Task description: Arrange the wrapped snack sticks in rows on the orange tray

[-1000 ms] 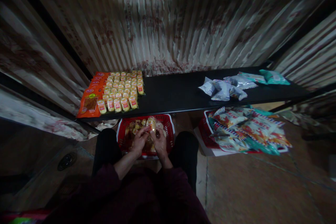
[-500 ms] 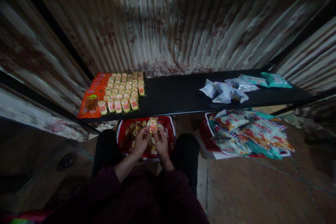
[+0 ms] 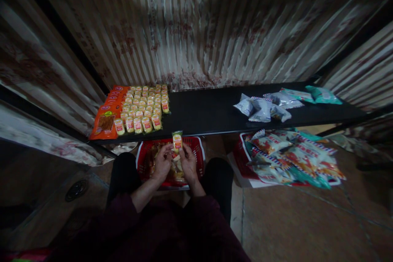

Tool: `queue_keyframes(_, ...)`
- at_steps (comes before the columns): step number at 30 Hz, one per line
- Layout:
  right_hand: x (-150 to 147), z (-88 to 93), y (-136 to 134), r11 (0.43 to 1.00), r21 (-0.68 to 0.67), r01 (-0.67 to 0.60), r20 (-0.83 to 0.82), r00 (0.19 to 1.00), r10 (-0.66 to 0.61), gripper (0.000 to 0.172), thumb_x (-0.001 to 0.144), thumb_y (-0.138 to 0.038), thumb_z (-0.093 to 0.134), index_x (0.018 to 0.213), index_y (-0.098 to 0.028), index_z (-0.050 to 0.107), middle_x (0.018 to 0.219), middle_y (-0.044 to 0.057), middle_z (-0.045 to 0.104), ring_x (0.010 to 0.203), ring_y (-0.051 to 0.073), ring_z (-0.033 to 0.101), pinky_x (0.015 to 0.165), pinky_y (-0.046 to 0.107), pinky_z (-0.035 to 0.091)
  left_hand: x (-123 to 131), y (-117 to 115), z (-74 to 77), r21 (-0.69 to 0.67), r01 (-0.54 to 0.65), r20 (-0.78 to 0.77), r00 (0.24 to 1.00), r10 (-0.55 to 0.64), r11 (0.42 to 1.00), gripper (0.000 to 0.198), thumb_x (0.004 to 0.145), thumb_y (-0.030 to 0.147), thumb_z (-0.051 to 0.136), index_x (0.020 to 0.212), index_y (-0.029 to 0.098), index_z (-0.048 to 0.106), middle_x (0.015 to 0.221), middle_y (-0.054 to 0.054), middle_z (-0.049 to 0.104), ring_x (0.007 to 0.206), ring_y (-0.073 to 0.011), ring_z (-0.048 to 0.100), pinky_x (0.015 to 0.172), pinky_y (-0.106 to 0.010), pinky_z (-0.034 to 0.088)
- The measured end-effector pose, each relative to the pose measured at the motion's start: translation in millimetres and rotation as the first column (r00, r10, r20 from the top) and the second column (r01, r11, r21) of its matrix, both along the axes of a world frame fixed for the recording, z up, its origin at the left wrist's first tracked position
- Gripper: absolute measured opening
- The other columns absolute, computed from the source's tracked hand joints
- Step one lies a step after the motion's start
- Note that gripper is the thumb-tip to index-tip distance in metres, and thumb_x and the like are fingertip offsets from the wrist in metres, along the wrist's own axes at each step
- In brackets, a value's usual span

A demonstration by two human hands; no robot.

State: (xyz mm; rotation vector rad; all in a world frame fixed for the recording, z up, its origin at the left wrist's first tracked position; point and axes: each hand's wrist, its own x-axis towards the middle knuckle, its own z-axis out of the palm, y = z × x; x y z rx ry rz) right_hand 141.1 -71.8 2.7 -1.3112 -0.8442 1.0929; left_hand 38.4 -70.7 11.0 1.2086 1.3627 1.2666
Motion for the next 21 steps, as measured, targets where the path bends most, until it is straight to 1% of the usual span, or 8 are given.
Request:
queue_keyframes(4,-2.7,7.0,6.5,1.000,0.007,-0.010,0.001,1.000,0.010,0.050,0.074,-0.048,0.063,0.114,-0.017,0.065,0.105,0.009,0.071,0.092,0.023,0.066,0.082,0.037,0.052,-0.8,2.7,7.3,0.031,0.003,-0.032,1.000,-0.002,1.000,0.036,0.076,0.003,0.044,0.104,0.018,0.061,0.106,-0.006,0.066,0.094,-0.0149,0.062,0.089,-0.033,0.048)
queue_keyframes(10,-2.1,12.6,21.9,0.999,0.051,-0.014,0.174,0.985,0.005,0.048,0.077,-0.049,0.058,0.113,-0.019,0.066,0.110,0.008,0.070,0.098,0.024,0.065,0.090,0.039,0.049,-0.3,10.5,18.9,0.068,-0.019,-0.087,0.996,0.025,0.997,0.038,0.075,0.004,0.044,0.106,0.019,0.061,0.108,-0.006,0.065,0.097,-0.0157,0.061,0.091,-0.034,0.047)
queue_keyframes(14,-1.0,15.2,34.1,0.998,0.057,-0.040,0.239,0.971,0.026,0.047,0.080,-0.049,0.056,0.115,-0.019,0.065,0.111,0.008,0.070,0.100,0.025,0.064,0.092,0.039,0.048,-0.6,20.8,26.4,0.089,-0.029,-0.108,0.993,0.039,0.996,0.037,0.075,0.004,0.044,0.104,0.019,0.062,0.105,-0.006,0.066,0.095,-0.0162,0.061,0.091,-0.034,0.048)
queue_keyframes(18,-2.8,16.2,48.1,0.993,0.083,-0.081,0.241,0.969,0.059,0.047,0.081,-0.047,0.055,0.117,-0.019,0.064,0.115,0.008,0.068,0.102,0.024,0.064,0.092,0.038,0.048,-2.0,30.5,29.8,0.108,-0.046,-0.121,0.991,0.059,0.993,0.040,0.075,0.004,0.044,0.108,0.020,0.061,0.109,-0.006,0.064,0.098,-0.0160,0.060,0.092,-0.034,0.048)
queue_keyframes(21,-6.0,15.6,60.2,0.991,0.102,-0.083,0.248,0.967,0.055,0.047,0.080,-0.047,0.056,0.116,-0.018,0.065,0.118,0.010,0.067,0.105,0.024,0.062,0.096,0.038,0.046,-3.7,37.9,31.9,0.110,-0.064,-0.145,0.986,0.080,0.992,0.042,0.074,0.003,0.043,0.109,0.019,0.061,0.108,-0.007,0.064,0.097,-0.0156,0.060,0.093,-0.034,0.048)
